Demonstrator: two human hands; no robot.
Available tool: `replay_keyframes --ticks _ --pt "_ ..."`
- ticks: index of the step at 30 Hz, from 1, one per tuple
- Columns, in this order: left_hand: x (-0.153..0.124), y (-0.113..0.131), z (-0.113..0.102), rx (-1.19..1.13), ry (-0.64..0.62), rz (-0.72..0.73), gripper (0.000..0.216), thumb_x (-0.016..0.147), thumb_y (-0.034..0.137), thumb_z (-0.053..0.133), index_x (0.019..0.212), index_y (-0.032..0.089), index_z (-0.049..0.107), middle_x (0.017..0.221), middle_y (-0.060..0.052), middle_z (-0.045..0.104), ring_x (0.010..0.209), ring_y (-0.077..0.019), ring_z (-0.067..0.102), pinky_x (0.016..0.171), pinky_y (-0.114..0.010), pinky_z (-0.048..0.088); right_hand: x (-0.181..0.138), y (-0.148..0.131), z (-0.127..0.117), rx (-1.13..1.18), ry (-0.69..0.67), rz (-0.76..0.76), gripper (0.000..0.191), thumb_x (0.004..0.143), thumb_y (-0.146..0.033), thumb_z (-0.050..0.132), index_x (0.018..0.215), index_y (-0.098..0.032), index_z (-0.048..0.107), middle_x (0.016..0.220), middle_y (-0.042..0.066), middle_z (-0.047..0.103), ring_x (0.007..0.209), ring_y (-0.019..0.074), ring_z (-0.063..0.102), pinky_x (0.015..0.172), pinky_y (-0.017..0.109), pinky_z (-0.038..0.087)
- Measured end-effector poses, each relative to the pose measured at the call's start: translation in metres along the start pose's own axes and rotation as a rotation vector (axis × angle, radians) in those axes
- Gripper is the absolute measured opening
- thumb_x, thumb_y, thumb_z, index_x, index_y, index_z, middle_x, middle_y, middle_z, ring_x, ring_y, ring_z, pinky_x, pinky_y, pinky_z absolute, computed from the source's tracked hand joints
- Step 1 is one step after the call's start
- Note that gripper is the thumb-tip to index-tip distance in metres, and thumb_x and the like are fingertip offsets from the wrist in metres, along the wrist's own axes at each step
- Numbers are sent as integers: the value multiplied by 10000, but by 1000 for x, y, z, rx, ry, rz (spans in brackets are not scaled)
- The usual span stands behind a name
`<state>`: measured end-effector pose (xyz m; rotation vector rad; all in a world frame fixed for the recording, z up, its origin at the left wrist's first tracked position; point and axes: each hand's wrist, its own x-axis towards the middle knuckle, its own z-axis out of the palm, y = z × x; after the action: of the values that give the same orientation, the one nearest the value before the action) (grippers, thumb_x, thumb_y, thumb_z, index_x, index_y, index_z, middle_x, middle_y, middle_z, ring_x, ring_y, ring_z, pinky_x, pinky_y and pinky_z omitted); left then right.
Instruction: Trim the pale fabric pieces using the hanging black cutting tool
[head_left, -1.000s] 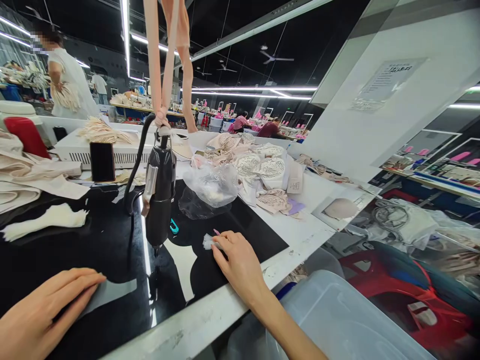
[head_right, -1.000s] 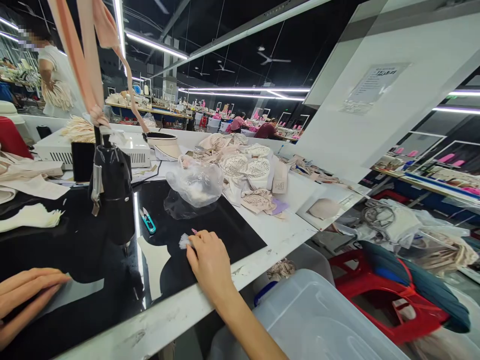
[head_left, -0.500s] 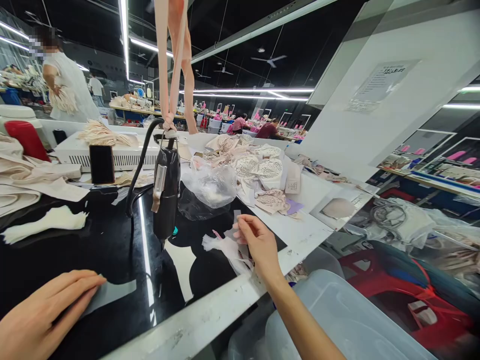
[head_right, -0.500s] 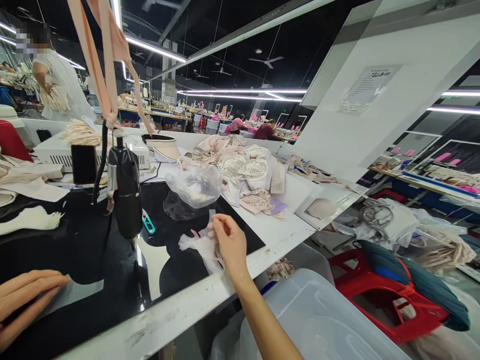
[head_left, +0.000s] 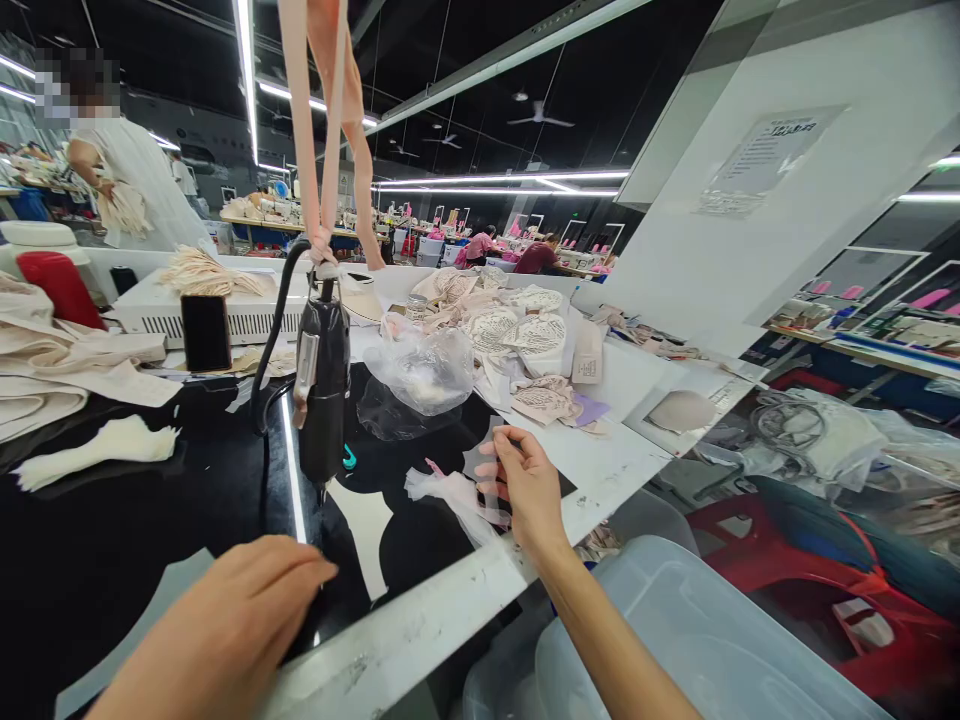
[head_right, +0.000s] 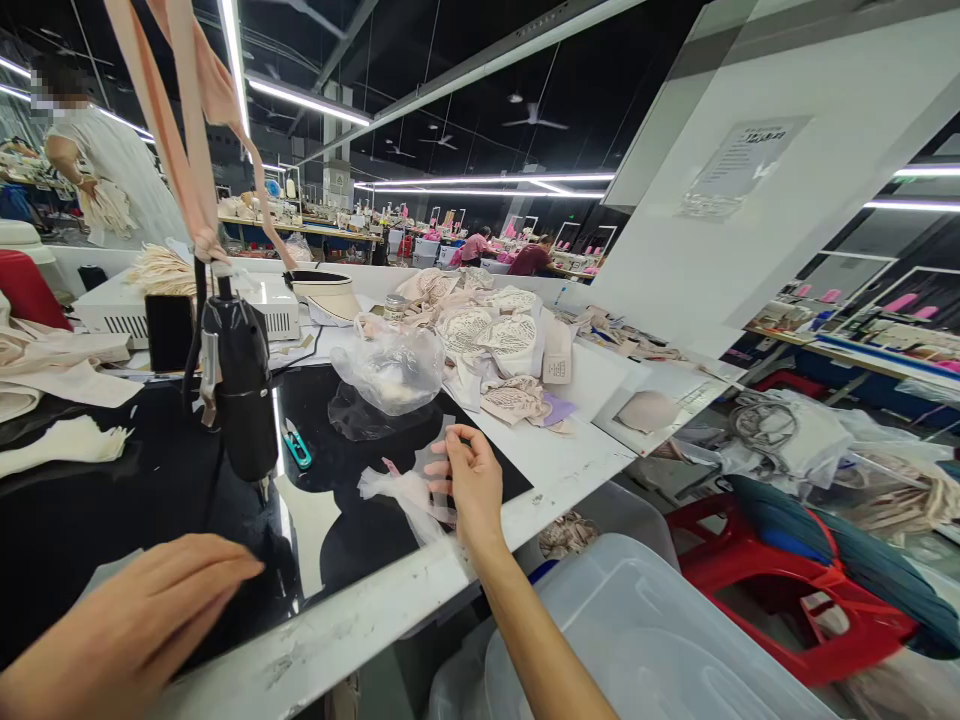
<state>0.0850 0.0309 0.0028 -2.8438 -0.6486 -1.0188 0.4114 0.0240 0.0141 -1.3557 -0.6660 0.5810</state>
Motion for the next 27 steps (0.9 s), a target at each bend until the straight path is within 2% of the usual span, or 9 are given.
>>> replay_keyframes --ticks 3,5,7,11,15,18,21,24,27 --pt "43 26 32 13 -36 130 402 962 56 348 1149 177 682 1082 -59 768 1000 -194 723 882 -300 575 -3 0 0 5 -7 9 419 700 -553 774 916 -226 625 763 -24 675 531 113 634 397 190 538" --pt "65 35 55 -17 -119 167 330 987 111 418 1231 150 637 1207 -93 732 1148 -215 673 966 -336 543 -4 2 0 10 -13 13 408 708 -547 773 916 -226 629 761 -21 676 535 117 640 398 191 540" --pt "82 38 77 3 -184 105 330 1009 208 486 1316 130 578 1319 -123 675 1252 -263 612 1005 -397 516 -5 3 0 20 -18 15 412 707 -546 776 923 -226 632 762 -21 679 537 120 644 397 192 541" --pt "98 36 103 1 -250 79 356 991 267 569 1320 129 570 1329 -131 670 1232 -290 626 962 -402 522 -8 5 -2 52 -24 23 445 676 -546 800 929 -216 642 743 -23 683 516 123 637 382 201 535" --pt "99 34 106 -42 -310 56 325 981 244 591 1289 139 584 1326 -125 673 1217 -280 634 970 -396 507 -5 2 -8 111 25 4 467 646 -530 825 923 -199 648 728 -21 678 494 117 618 379 212 530" --pt "98 33 105 -95 -338 41 318 985 235 585 1289 142 583 1348 -133 656 1235 -292 618 983 -416 495 1 -5 -15 194 150 -77 468 656 -537 810 936 -222 609 721 -57 636 483 81 568 397 191 515" --pt "101 33 107 -157 -346 15 303 990 226 574 1276 127 591 1355 -161 643 1244 -313 608 996 -454 485 1 -18 -18 278 264 -167 475 652 -542 805 935 -251 560 689 -96 579 442 47 483 375 153 444" --pt "106 37 106 -222 -336 -21 285 977 235 601 1239 125 617 1343 -178 644 1239 -328 610 995 -462 484 -11 -33 -13 321 266 -197 441 640 -481 841 902 -254 569 612 -104 537 400 42 411 332 135 340" --pt "110 40 94 -306 -300 -43 308 947 260 652 1230 140 634 1336 -152 650 1269 -312 587 1040 -405 458 -28 -41 -6 309 216 -204 331 685 -399 855 877 -270 618 506 -106 459 367 52 333 318 151 299"
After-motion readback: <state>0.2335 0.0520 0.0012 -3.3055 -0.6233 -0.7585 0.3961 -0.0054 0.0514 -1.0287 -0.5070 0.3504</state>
